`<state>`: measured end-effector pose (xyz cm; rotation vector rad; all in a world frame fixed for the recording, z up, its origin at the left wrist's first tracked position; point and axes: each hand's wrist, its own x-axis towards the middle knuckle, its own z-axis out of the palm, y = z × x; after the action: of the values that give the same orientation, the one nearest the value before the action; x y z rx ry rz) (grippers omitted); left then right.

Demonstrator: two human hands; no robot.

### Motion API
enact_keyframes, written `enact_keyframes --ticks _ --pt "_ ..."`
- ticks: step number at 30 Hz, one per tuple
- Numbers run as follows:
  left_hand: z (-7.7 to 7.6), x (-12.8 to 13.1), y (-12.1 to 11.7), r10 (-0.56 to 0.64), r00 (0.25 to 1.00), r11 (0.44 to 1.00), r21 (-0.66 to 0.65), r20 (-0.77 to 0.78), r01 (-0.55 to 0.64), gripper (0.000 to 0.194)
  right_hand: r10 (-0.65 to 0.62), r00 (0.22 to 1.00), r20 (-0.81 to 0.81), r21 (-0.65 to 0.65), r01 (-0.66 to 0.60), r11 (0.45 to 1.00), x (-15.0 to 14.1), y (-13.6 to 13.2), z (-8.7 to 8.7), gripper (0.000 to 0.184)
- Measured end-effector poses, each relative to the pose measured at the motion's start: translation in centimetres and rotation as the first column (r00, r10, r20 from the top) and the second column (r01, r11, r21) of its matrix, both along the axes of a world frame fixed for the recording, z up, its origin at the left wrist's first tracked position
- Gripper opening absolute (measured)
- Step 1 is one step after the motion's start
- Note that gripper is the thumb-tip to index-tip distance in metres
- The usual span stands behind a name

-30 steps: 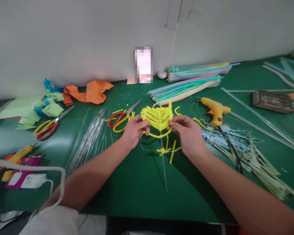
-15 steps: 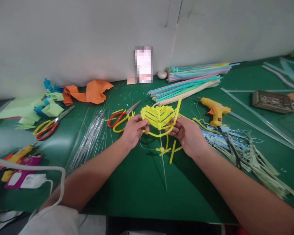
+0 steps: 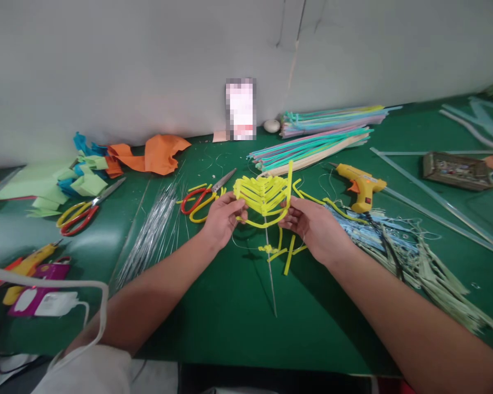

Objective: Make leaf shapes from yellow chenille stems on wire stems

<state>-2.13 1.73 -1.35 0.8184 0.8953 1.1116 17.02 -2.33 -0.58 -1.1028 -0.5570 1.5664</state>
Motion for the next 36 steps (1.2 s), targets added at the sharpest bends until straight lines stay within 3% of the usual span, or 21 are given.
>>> enact_keyframes --ticks 27,36 --pt "-0.15 0.14 -0.14 -0.061 0.997 0.998 -0.008 -0.057 0.060 0.023 -0.060 0.998 0.026 0.013 0.060 0.998 0.01 0.04 0.52 0.027" --pt "-0.17 0.23 -0.14 -0.043 0.998 0.999 -0.010 -0.053 0.043 0.026 -0.064 0.996 0.059 0.064 0.060 0.996 0.10 0.29 -0.21 0.026"
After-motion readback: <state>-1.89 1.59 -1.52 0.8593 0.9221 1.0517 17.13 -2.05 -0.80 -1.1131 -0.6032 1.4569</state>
